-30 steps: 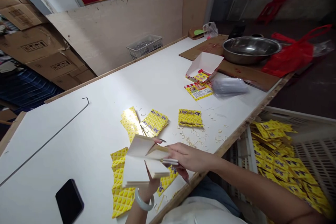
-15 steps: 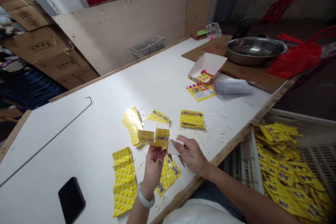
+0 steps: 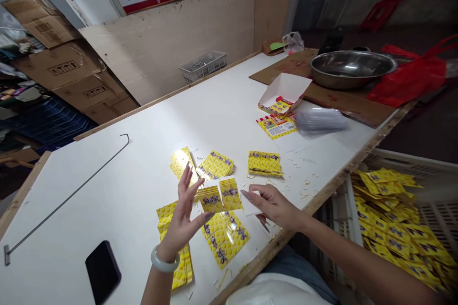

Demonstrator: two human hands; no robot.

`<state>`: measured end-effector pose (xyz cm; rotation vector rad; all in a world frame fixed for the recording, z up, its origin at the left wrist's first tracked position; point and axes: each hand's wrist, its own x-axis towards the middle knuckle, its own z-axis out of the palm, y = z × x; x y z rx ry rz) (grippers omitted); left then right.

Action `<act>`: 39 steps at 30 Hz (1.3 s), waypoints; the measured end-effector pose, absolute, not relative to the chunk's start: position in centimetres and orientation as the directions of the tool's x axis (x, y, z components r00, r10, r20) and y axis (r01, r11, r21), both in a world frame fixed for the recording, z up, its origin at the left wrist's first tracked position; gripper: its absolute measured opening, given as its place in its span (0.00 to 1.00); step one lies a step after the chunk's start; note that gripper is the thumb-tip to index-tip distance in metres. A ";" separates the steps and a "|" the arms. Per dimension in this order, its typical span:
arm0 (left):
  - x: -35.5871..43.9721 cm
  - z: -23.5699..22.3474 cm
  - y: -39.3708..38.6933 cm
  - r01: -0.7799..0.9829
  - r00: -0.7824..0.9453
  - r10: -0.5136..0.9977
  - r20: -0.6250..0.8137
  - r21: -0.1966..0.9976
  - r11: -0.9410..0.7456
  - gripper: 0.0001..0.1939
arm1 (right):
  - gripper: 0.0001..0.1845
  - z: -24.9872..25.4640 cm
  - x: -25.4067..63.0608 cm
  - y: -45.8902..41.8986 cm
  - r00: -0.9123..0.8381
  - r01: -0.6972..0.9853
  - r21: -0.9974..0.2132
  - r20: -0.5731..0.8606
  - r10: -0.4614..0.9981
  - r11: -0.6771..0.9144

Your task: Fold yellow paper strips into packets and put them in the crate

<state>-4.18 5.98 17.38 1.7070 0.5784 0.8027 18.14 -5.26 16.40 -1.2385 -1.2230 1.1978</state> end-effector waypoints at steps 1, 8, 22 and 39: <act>-4.1 17.5 5.8 -0.017 0.666 0.727 0.167 0.978 -0.209 0.27 | 0.21 16.3 18.1 -5.2 -0.006 -0.001 -1.000 -0.015 1.000 -0.015; -2.5 15.9 3.4 -0.068 0.739 0.648 -0.184 0.937 0.344 0.31 | 0.21 16.6 17.5 -5.5 0.018 0.112 -0.993 0.037 0.999 0.034; 0.3 15.8 1.8 -0.074 0.611 0.782 -0.121 0.975 0.208 0.10 | 0.21 15.9 17.6 -5.6 0.004 0.477 -0.871 0.133 0.991 0.115; -0.2 16.1 1.7 -0.002 0.640 0.767 -0.049 0.998 0.065 0.12 | 0.14 17.3 16.8 -5.5 -0.240 0.850 -0.150 0.742 0.625 0.505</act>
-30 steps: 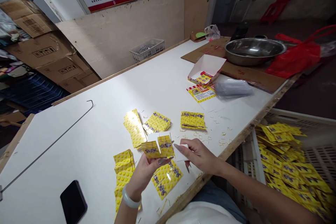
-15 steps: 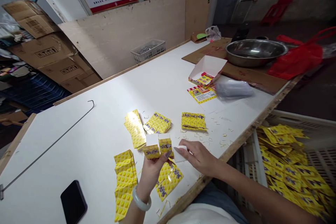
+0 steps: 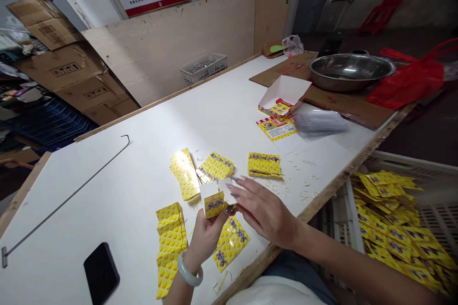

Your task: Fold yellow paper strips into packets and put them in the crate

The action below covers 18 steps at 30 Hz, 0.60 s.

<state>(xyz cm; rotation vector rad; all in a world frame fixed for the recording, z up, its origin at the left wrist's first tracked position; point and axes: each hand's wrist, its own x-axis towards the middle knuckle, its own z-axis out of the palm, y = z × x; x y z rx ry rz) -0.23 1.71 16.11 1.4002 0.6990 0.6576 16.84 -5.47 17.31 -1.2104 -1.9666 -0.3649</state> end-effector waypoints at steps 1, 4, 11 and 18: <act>-0.2 16.3 1.7 0.020 0.609 0.792 -0.029 1.000 0.021 0.13 | 0.12 16.7 16.8 -5.6 -0.284 0.850 -0.074 0.769 0.573 0.521; -0.2 16.5 1.5 0.107 0.531 0.847 -0.013 0.993 -0.051 0.14 | 0.07 15.2 16.6 -5.7 -0.380 0.843 0.093 0.799 0.466 0.529; -0.8 16.3 2.1 0.157 0.585 0.810 -0.026 0.984 -0.082 0.12 | 0.04 16.8 16.4 -5.6 -0.057 0.720 -0.479 0.680 0.731 0.502; -1.5 15.8 2.6 0.213 0.706 0.708 0.016 0.949 -0.234 0.08 | 0.25 19.8 16.8 -6.3 -0.010 0.694 -0.652 0.414 0.910 0.304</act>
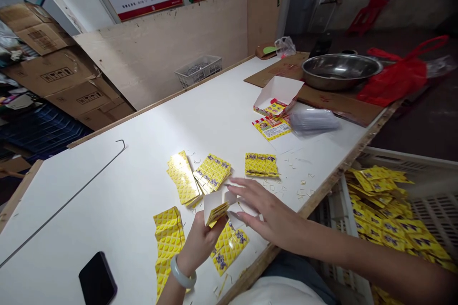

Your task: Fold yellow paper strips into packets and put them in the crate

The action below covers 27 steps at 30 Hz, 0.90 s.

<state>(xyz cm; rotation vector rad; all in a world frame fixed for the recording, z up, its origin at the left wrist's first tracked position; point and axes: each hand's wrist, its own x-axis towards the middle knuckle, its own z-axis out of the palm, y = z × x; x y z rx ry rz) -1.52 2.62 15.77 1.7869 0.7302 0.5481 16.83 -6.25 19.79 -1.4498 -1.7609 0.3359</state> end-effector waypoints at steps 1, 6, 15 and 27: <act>-1.6 15.6 2.6 0.218 0.714 0.700 0.024 0.942 -0.255 0.08 | 0.26 20.0 17.0 -6.3 -0.063 0.716 -0.624 0.389 0.919 0.313; -1.7 15.5 2.1 0.242 0.732 0.680 0.026 0.924 -0.296 0.08 | 0.30 21.0 18.4 -5.8 -0.254 0.743 -0.575 0.229 0.940 0.342; -2.1 16.5 1.5 0.200 0.767 0.629 0.125 0.885 -0.420 0.03 | 0.11 23.8 18.7 -5.2 -0.476 0.677 -0.682 -0.122 0.871 0.275; -3.8 18.1 3.5 0.156 0.809 0.586 0.037 0.949 -0.275 0.33 | 0.19 21.7 19.5 -5.3 -0.338 0.753 -0.627 -0.110 0.935 0.199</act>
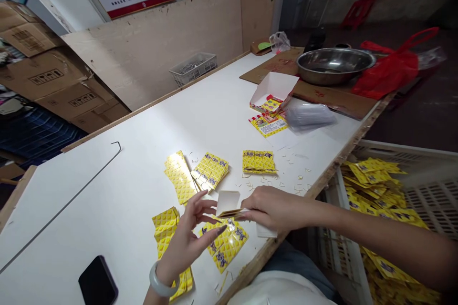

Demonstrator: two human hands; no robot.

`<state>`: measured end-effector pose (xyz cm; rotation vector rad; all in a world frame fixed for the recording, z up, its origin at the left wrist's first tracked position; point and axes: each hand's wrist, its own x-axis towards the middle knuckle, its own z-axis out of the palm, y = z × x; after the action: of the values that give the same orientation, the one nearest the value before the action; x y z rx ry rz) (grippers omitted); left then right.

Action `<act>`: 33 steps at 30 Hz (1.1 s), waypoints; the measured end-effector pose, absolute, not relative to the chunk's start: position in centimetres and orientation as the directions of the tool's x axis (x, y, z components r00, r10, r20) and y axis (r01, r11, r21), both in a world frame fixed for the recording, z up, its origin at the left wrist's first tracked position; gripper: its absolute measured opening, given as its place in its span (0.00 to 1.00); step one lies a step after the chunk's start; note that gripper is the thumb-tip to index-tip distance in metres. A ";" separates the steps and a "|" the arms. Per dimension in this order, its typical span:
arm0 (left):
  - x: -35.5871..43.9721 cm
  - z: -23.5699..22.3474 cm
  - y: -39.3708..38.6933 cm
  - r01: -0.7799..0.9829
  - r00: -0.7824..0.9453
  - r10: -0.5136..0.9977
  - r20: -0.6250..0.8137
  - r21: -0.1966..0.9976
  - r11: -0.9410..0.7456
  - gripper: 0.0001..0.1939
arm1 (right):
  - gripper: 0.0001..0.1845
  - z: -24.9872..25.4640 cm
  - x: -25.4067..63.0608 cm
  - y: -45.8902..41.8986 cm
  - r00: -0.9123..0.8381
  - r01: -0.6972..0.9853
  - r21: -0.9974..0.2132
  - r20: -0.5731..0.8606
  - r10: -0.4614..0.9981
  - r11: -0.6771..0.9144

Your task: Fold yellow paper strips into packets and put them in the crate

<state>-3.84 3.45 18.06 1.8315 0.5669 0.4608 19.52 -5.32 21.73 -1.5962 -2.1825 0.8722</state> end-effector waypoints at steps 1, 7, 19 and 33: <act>-3.9 18.0 3.4 0.118 0.794 0.599 0.105 0.939 -0.322 0.35 | 0.19 21.7 19.5 -5.3 -0.351 0.747 -0.630 -0.105 0.930 0.211; -2.7 19.9 3.1 0.122 0.726 0.476 0.496 0.589 -0.799 0.23 | 0.18 22.0 19.3 -5.2 -0.374 0.681 -0.710 -0.131 0.918 0.176; -2.4 19.8 4.4 -0.242 0.788 0.026 0.615 0.347 -0.906 0.09 | 0.24 21.7 20.0 -5.1 -0.479 0.298 -0.910 -0.402 0.780 -0.287; -2.0 20.9 3.1 -0.147 0.846 0.177 0.503 0.539 -0.829 0.25 | 0.20 24.8 19.9 -7.5 -0.365 0.675 -0.734 -0.243 0.899 0.076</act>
<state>-2.05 3.08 20.89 2.4388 0.0217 0.7398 19.87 -7.54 24.78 -1.5799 -2.0829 1.1705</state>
